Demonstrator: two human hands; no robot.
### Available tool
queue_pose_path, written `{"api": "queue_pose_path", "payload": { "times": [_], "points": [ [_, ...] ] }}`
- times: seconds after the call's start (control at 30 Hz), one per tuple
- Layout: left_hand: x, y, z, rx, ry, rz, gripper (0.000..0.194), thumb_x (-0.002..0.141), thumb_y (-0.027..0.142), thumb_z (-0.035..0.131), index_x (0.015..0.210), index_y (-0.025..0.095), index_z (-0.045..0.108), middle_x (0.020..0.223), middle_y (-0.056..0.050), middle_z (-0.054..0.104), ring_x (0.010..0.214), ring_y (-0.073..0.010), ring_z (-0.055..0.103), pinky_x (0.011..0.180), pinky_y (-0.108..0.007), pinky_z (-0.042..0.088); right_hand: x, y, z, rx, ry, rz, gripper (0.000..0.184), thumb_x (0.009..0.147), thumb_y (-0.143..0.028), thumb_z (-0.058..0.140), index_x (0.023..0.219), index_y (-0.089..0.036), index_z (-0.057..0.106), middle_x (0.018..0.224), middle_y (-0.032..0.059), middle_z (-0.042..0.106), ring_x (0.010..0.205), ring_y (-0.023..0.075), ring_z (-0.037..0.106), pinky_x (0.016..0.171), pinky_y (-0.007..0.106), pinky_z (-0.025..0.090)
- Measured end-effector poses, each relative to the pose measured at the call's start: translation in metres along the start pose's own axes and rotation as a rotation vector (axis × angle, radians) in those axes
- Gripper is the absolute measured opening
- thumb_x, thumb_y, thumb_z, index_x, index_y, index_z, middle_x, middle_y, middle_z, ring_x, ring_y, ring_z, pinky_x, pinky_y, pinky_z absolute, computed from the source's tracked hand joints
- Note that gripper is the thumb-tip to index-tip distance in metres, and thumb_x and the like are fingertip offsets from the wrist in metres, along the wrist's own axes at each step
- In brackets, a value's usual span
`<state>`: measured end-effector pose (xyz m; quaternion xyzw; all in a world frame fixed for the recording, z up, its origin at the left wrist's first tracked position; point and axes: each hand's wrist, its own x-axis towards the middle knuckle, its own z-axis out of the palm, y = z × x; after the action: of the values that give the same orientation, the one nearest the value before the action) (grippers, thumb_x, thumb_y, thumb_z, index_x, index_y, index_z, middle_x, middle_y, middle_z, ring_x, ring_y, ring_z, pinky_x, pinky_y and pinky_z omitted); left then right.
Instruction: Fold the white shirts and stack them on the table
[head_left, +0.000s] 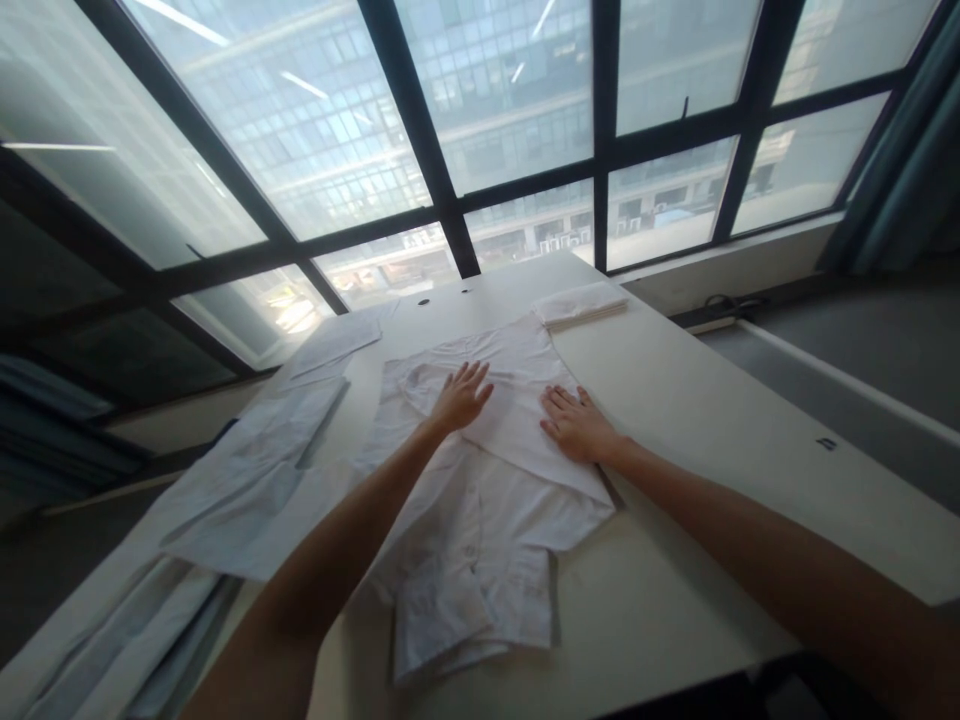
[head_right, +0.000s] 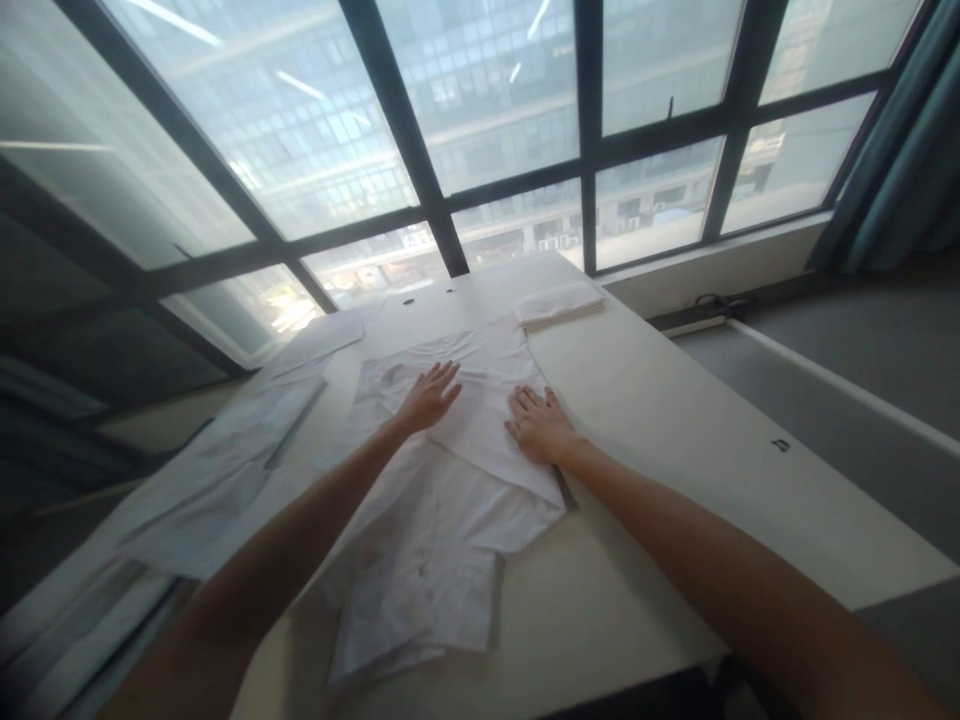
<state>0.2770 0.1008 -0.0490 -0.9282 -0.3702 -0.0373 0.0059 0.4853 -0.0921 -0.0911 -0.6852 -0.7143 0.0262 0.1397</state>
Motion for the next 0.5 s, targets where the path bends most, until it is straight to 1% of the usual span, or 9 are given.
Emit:
{"api": "queue_pose_path", "payload": {
  "times": [0.07,0.13,0.2,0.27,0.33,0.4,0.43,0.5],
  "points": [
    [-0.017,0.021,0.006,-0.021,-0.102,0.034,0.065,0.105,0.058,0.021,0.164,0.03,0.02,0.172,-0.004,0.015,0.159,-0.0312,0.008,0.123,-0.059,0.018,-0.001,0.006,-0.003,-0.003,0.003,0.029,0.058,0.106,-0.041,0.03,0.157,-0.014,0.04,0.165,0.0162,0.032,0.155,0.0291,0.024,0.124,0.062,0.013],
    [-0.03,0.031,0.011,-0.027,-0.163,0.038,0.066,0.105,0.06,0.02,0.164,0.032,0.02,0.173,-0.004,0.012,0.158,-0.0324,0.008,0.122,-0.062,0.017,-0.003,0.019,-0.008,-0.015,0.006,0.115,0.057,0.107,-0.041,0.029,0.156,-0.015,0.042,0.165,0.0159,0.033,0.155,0.0301,0.023,0.122,0.066,0.012],
    [-0.037,0.033,0.015,-0.029,-0.16,0.035,0.066,0.105,0.059,0.019,0.164,0.031,0.021,0.172,-0.005,0.013,0.158,-0.0314,0.009,0.124,-0.06,0.015,-0.007,0.036,-0.015,-0.021,0.004,0.227,0.056,0.107,-0.039,0.027,0.155,-0.014,0.042,0.165,0.016,0.033,0.155,0.0315,0.024,0.121,0.069,0.012],
    [-0.038,0.031,0.017,-0.026,-0.14,0.036,0.065,0.105,0.059,0.018,0.164,0.031,0.022,0.172,-0.004,0.014,0.158,-0.0302,0.01,0.124,-0.058,0.015,-0.01,0.053,-0.022,-0.017,0.012,0.322,0.056,0.107,-0.035,0.026,0.155,-0.012,0.043,0.165,0.0166,0.033,0.154,0.0321,0.027,0.12,0.07,0.015],
    [-0.038,0.029,0.018,-0.016,-0.132,0.034,0.064,0.105,0.059,0.019,0.164,0.032,0.023,0.172,-0.004,0.015,0.158,-0.0296,0.012,0.124,-0.057,0.016,-0.011,0.064,-0.026,-0.006,0.062,0.388,0.055,0.106,-0.032,0.027,0.153,-0.01,0.044,0.164,0.018,0.035,0.152,0.0321,0.029,0.119,0.068,0.019],
    [-0.037,0.028,0.018,-0.008,-0.121,0.036,0.064,0.106,0.059,0.019,0.163,0.032,0.024,0.172,-0.004,0.016,0.158,-0.0294,0.013,0.124,-0.056,0.016,-0.009,0.064,-0.026,0.008,0.147,0.398,0.055,0.105,-0.029,0.027,0.153,-0.009,0.045,0.162,0.0197,0.038,0.152,0.0316,0.031,0.12,0.065,0.022],
    [-0.037,0.028,0.018,-0.006,-0.114,0.039,0.064,0.106,0.058,0.019,0.163,0.031,0.024,0.172,-0.005,0.017,0.158,-0.0295,0.013,0.124,-0.056,0.017,-0.008,0.06,-0.025,0.017,0.186,0.368,0.055,0.105,-0.029,0.027,0.153,-0.01,0.044,0.161,0.0201,0.038,0.152,0.0311,0.031,0.12,0.063,0.023],
    [-0.037,0.029,0.019,-0.012,-0.104,0.043,0.065,0.105,0.059,0.019,0.163,0.03,0.025,0.172,-0.005,0.017,0.158,-0.03,0.014,0.124,-0.056,0.017,-0.003,0.048,-0.022,0.036,0.218,0.228,0.055,0.105,-0.03,0.027,0.155,-0.011,0.042,0.162,0.0189,0.037,0.153,0.0289,0.028,0.121,0.06,0.023]
  ]
}}
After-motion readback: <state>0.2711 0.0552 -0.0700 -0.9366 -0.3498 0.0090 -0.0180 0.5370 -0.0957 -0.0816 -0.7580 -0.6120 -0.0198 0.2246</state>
